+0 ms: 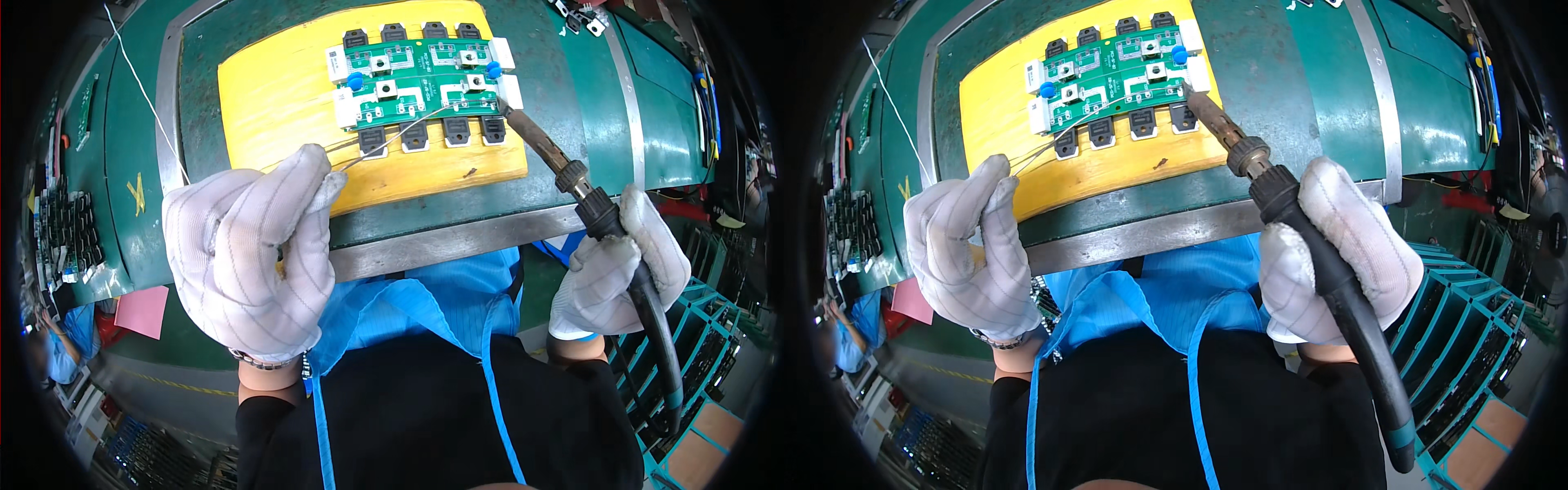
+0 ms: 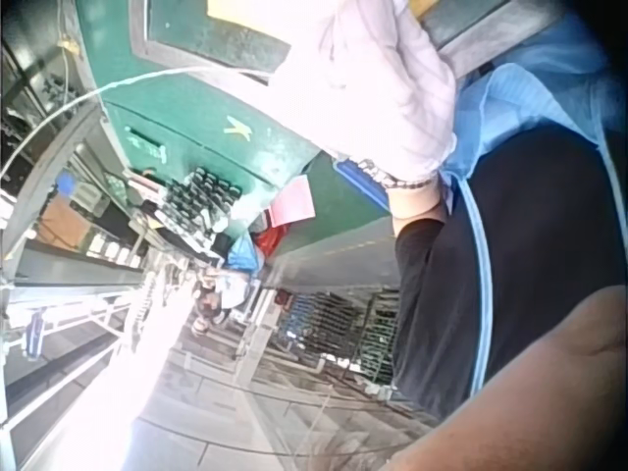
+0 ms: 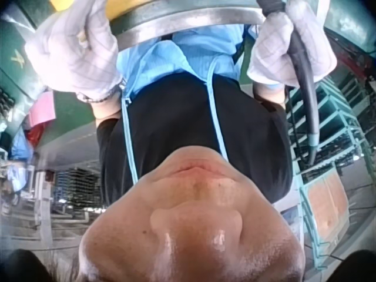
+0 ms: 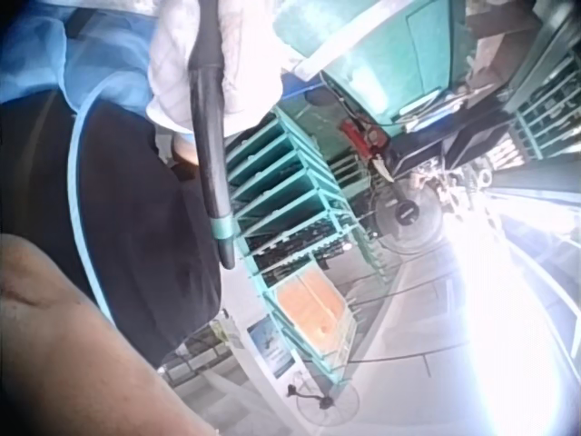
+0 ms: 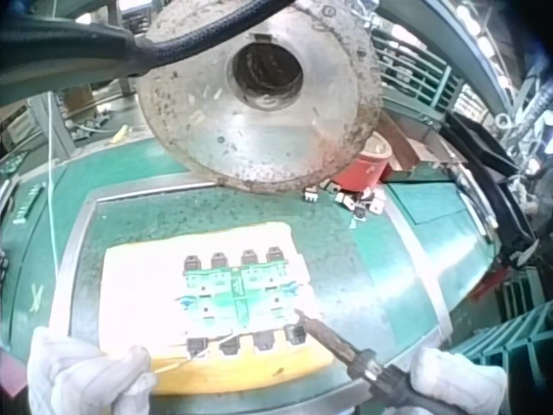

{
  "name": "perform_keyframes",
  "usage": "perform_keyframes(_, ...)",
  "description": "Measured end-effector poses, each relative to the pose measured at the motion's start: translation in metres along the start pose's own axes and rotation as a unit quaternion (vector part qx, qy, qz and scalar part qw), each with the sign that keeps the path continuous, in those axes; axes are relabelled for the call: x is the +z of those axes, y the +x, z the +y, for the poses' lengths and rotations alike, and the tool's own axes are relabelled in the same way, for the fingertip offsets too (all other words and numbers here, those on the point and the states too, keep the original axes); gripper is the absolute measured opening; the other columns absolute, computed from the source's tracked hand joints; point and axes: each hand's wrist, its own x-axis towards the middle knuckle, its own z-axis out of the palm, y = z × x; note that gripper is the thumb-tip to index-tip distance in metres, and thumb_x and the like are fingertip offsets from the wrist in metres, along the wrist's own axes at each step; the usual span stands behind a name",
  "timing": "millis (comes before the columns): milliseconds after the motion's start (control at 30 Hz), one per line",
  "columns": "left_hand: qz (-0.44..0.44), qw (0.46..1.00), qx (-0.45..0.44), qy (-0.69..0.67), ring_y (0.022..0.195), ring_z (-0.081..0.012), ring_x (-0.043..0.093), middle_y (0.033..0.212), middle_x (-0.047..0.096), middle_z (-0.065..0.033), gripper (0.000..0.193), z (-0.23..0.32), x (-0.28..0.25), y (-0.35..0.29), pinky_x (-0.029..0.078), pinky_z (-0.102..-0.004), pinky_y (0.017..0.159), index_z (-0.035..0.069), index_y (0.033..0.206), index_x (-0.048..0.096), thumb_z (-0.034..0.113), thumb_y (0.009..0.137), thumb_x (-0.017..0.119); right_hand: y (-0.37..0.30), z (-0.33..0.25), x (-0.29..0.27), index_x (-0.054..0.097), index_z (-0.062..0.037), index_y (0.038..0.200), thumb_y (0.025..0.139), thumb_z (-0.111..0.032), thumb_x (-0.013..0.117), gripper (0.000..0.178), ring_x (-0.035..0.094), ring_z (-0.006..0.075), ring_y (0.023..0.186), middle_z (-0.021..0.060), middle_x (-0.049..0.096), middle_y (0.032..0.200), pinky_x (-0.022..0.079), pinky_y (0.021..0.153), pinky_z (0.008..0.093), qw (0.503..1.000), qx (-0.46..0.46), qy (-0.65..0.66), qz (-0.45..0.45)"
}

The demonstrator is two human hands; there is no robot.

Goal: The person solders electronic components onto a printed circuit board using a soldering iron and solder wire, with the board held in a yellow jig.

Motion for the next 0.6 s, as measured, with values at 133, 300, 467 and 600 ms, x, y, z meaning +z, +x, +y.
perform_keyframes(133, 0.003, 1.000, 0.007, 0.001, 0.076, -0.0182, 0.060, 0.086, 0.070, -0.0016, 0.018, -0.003, 0.000, -0.002, 0.049, -0.0302, 0.070, 0.009, 0.095, 0.071, 0.002, 0.079, 0.075, -0.004, -0.002, 0.023, 0.066, 0.0075, 0.107, 0.096, -0.036, 0.061, 0.045, 0.053, 0.0102, 0.049, 0.0164, 0.062, 0.074, 0.041, 0.046, 0.0209, 0.992, -0.043, -0.004, 0.114)
perform_keyframes(300, 0.003, 1.000, -0.003, 0.001, 0.077, -0.0181, 0.060, 0.087, 0.069, 0.0011, 0.025, -0.004, 0.001, -0.004, 0.049, -0.0311, 0.073, 0.012, 0.098, 0.072, 0.005, 0.075, 0.078, -0.001, 0.001, 0.011, 0.063, 0.0054, 0.115, 0.091, -0.023, 0.067, 0.037, 0.056, 0.0147, 0.057, 0.0181, 0.063, 0.081, 0.046, 0.053, 0.0259, 0.990, -0.116, -0.043, 0.064)
perform_keyframes(467, 0.000, 1.000, -0.011, -0.011, 0.077, -0.0182, 0.060, 0.086, 0.068, 0.0035, 0.033, -0.005, 0.002, -0.005, 0.048, -0.0321, 0.076, 0.016, 0.102, 0.073, 0.008, 0.070, 0.082, 0.000, 0.005, -0.003, 0.059, 0.0032, 0.124, 0.084, -0.005, 0.075, 0.044, 0.062, 0.0217, 0.068, 0.0223, 0.065, 0.094, 0.053, 0.062, 0.0329, 0.986, -0.163, -0.023, -0.038)
perform_keyframes(600, -0.003, 1.000, -0.001, -0.008, 0.076, -0.0186, 0.060, 0.082, 0.067, 0.0001, 0.026, -0.001, 0.002, 0.000, 0.048, -0.0318, 0.072, 0.012, 0.098, 0.073, 0.006, 0.074, 0.079, 0.007, -0.001, -0.011, 0.056, 0.0124, 0.119, 0.083, -0.007, 0.076, 0.046, 0.060, 0.0212, 0.066, 0.0204, 0.064, 0.088, 0.051, 0.062, 0.0314, 0.990, -0.111, 0.011, -0.088)
